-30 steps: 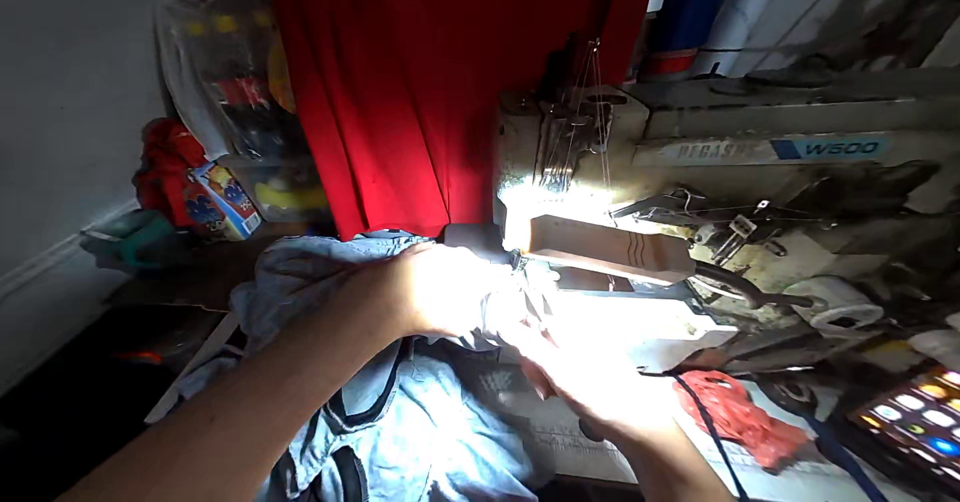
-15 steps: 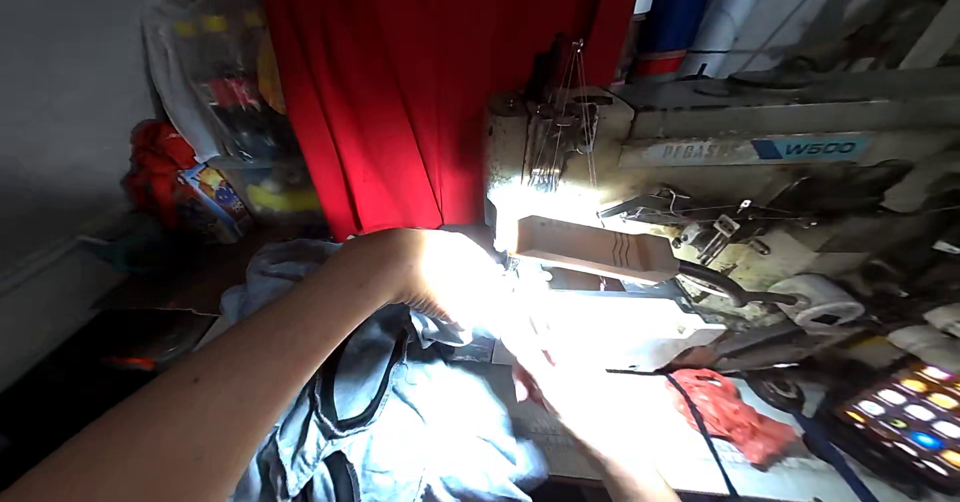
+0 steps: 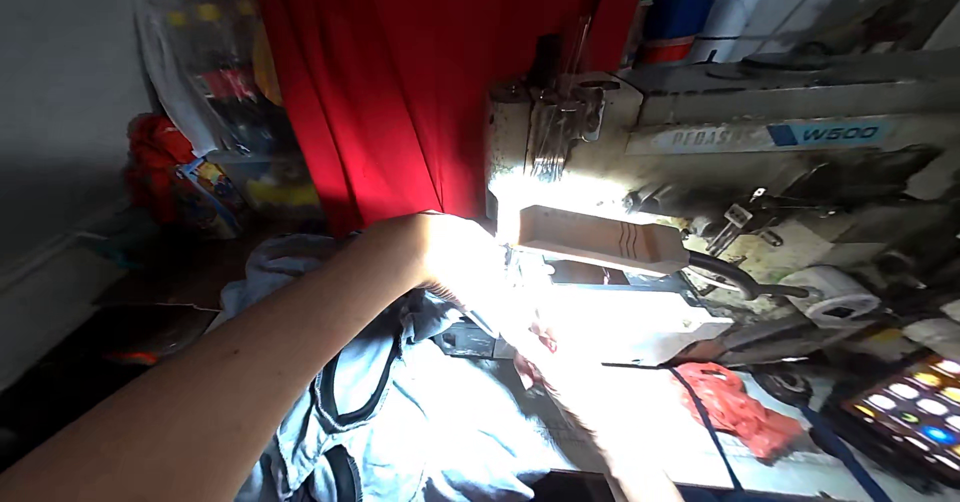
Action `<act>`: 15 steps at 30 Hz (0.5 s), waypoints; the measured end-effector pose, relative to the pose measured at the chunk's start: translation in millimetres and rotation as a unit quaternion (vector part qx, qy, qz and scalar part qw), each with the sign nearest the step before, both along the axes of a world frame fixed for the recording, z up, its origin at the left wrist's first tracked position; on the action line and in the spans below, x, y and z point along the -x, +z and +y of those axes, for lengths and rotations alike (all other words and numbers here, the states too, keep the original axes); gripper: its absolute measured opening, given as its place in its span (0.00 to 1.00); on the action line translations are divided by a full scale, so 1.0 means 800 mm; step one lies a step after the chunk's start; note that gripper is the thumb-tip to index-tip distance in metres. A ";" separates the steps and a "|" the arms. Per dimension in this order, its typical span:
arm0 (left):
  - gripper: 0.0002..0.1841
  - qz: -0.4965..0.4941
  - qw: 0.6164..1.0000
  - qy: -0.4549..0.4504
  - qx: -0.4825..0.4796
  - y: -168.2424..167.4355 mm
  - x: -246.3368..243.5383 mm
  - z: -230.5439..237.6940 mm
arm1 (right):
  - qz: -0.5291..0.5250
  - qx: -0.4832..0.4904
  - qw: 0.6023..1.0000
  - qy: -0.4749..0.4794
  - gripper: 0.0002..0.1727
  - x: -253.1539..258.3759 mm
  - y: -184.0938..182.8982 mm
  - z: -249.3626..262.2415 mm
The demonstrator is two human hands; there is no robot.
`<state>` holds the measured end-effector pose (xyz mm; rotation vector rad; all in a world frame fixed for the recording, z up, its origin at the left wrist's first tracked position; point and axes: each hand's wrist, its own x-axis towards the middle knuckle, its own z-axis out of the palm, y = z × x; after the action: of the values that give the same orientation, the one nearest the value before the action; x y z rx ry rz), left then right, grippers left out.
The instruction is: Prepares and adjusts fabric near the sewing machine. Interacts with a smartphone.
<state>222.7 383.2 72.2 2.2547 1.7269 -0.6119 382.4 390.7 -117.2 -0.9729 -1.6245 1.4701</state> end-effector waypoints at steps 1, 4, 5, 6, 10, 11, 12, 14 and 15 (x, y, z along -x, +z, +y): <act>0.14 0.005 1.000 -0.008 -0.007 -0.002 0.002 0.003 | 0.022 -0.011 1.000 0.004 0.06 0.000 -0.005 0.001; 0.11 -0.009 0.998 -0.006 -0.062 -0.013 0.011 0.009 | 0.091 -0.041 0.995 0.003 0.04 0.004 -0.019 0.003; 0.11 -0.022 0.996 -0.007 -0.088 -0.017 0.015 0.010 | 0.098 -0.041 0.994 0.000 0.03 0.005 -0.020 0.003; 0.12 -0.036 0.994 -0.008 -0.105 -0.019 0.019 0.010 | 0.097 -0.043 0.994 -0.004 0.03 0.005 -0.019 0.003; 0.19 -0.095 0.989 0.067 -0.086 -0.003 0.023 -0.004 | 0.025 -0.094 0.995 -0.020 0.12 0.002 -0.008 -0.001; 0.21 -0.098 0.988 0.092 -0.073 0.002 0.021 -0.007 | -0.010 -0.112 0.993 -0.028 0.14 0.001 -0.001 -0.003; 0.20 -0.109 0.986 0.107 -0.062 0.007 0.018 -0.011 | -0.040 -0.132 0.990 -0.040 0.15 0.001 0.004 -0.004; 0.18 -0.129 0.983 0.127 -0.032 0.013 0.010 -0.016 | -0.059 -0.151 0.984 -0.067 0.15 0.004 0.008 -0.005; 0.19 -0.147 0.979 0.136 -0.027 0.014 0.010 -0.017 | -0.057 -0.131 0.988 -0.061 0.13 0.003 0.010 -0.005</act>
<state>214.6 369.2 83.3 1.9692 1.8667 -0.1650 380.3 386.3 -108.8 -0.9998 -1.7548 1.1051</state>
